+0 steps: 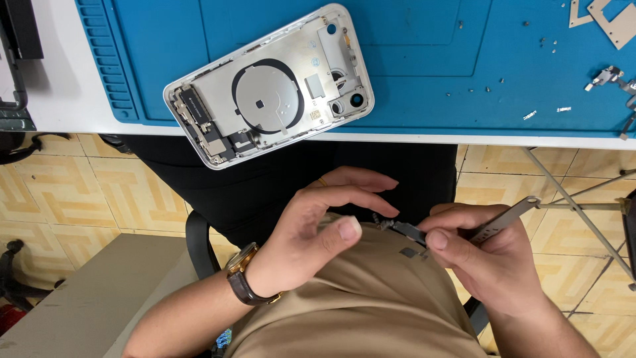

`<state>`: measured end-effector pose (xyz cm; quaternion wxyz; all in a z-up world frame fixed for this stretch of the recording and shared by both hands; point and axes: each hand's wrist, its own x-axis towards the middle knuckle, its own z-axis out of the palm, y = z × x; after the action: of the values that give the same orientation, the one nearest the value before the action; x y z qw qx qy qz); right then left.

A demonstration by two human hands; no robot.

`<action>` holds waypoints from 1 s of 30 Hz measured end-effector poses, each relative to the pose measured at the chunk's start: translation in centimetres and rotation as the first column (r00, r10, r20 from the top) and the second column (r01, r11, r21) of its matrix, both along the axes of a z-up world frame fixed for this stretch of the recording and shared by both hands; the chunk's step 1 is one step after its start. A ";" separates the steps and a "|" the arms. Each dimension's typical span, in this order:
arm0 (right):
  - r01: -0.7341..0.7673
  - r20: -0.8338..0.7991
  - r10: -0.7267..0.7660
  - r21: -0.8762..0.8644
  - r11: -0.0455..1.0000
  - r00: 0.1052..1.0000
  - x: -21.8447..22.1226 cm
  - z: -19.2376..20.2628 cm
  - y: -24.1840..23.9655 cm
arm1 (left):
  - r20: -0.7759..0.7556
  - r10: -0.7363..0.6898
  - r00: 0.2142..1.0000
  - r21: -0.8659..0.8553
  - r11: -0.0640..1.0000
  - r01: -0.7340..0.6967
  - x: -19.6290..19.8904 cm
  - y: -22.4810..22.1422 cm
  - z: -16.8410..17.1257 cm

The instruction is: The person removes a blue circular component from a white phone chassis using tweezers, then transfers a small metal bracket from a black phone chassis to the white one. They peel protective film from the bracket and place it into the white chassis.

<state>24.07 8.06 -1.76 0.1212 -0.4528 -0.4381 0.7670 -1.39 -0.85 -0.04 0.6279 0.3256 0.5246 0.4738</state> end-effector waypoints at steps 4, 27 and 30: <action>0.208 -0.228 -0.272 -0.268 0.941 0.935 0.7 -1.2 -1.1 | 0.095 0.071 0.993 0.011 0.997 -0.072 1.7 -1.1 -1.3; 0.125 -0.096 -0.111 0.154 0.980 0.989 -2.4 -0.7 -1.9 | -0.280 0.239 0.930 0.085 0.971 -0.224 3.1 -1.5 -0.8; 0.154 -0.187 -0.140 0.061 0.986 0.972 -2.1 -1.3 -2.1 | -0.287 0.232 0.929 0.080 0.973 -0.218 3.1 -1.5 -0.6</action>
<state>22.01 5.97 -3.07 0.2343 -0.4071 -0.4190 0.7771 1.69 -2.39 -0.64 0.4766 0.3447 0.6349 0.5009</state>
